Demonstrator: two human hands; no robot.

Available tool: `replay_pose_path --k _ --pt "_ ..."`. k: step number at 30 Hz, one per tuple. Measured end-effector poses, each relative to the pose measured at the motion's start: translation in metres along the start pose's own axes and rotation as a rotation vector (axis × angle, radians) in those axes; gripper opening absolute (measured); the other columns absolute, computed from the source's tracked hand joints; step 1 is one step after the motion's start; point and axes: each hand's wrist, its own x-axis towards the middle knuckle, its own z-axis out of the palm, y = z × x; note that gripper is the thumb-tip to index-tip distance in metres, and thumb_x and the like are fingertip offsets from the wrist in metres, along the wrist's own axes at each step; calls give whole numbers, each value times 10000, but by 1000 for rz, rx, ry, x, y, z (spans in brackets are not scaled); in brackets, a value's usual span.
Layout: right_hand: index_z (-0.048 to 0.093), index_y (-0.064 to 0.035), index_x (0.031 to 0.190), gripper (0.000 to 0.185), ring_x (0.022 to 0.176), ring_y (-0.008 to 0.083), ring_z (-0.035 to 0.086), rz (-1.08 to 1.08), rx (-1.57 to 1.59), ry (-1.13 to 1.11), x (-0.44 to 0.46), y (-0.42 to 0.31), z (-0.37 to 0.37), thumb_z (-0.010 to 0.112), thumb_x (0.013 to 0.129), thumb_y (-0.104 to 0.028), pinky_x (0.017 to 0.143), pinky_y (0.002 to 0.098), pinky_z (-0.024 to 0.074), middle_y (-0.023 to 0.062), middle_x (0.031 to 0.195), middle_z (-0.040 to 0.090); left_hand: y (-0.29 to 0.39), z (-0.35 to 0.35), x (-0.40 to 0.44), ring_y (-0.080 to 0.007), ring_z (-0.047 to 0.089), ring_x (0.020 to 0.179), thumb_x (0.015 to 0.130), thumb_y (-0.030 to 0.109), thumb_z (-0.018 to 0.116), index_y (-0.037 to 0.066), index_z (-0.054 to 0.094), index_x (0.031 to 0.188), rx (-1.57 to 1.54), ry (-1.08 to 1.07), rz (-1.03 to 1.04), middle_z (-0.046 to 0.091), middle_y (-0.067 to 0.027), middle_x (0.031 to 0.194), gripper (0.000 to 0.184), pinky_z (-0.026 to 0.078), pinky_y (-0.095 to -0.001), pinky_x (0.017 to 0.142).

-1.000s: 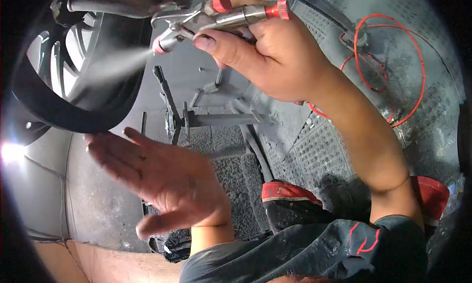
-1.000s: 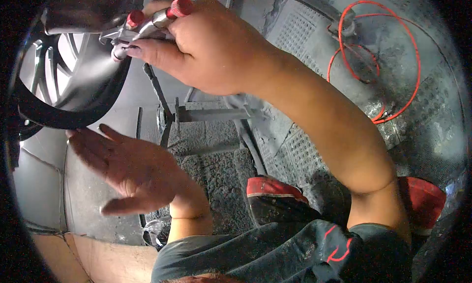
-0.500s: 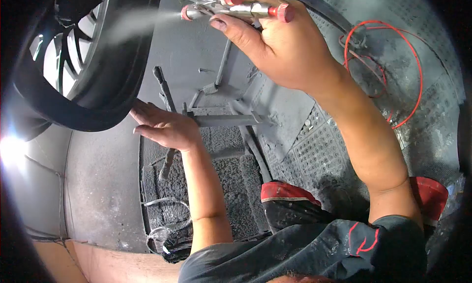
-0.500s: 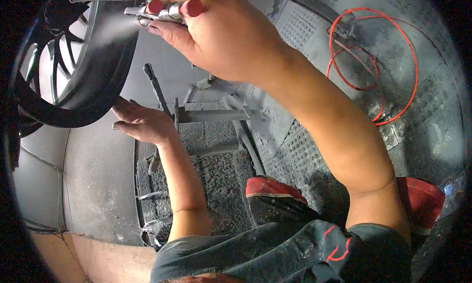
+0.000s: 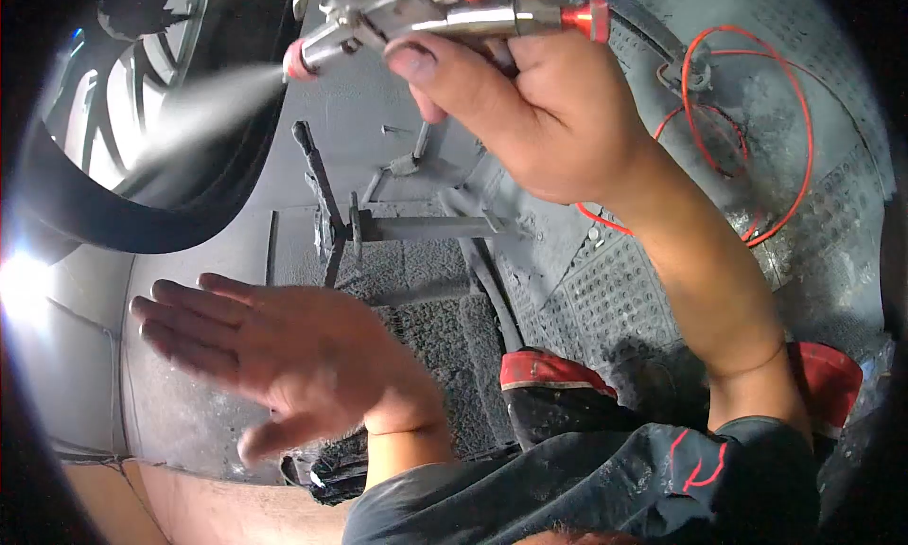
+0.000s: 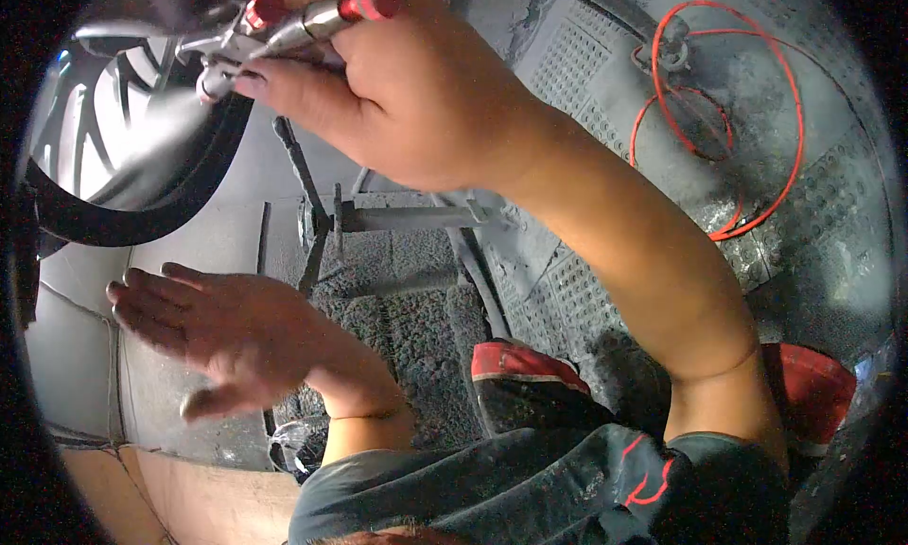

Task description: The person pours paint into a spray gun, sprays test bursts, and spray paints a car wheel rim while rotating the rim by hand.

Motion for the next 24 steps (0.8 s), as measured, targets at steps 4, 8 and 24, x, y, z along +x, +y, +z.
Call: replay_pose_path --k 4,8,24 --pt "606 78 977 199 672 152 624 144 -212 21 14 -23 -8 585 989 -120 574 293 484 122 887 636 -46 -85 3 -283 169 1501 987 677 173 -43 259 1507 504 55 -55 253 -202 1587 892 43 -452 1239" --pt "590 72 1023 198 654 176 645 172 -299 63 22 -23 -16 580 992 -124 580 302 509 127 869 654 -80 -93 -8 -263 208 1488 1018 616 166 -41 311 1486 553 126 -203 309 -184 1564 819 64 -459 1237" --pt "636 -25 924 261 621 65 518 755 -51 -115 9 -47 -10 583 1012 -265 584 246 422 -25 677 559 5 35 -11 -314 86 1523 936 732 254 -43 140 1542 -173 -14 141 108 -218 1628 991 86 -476 1226"
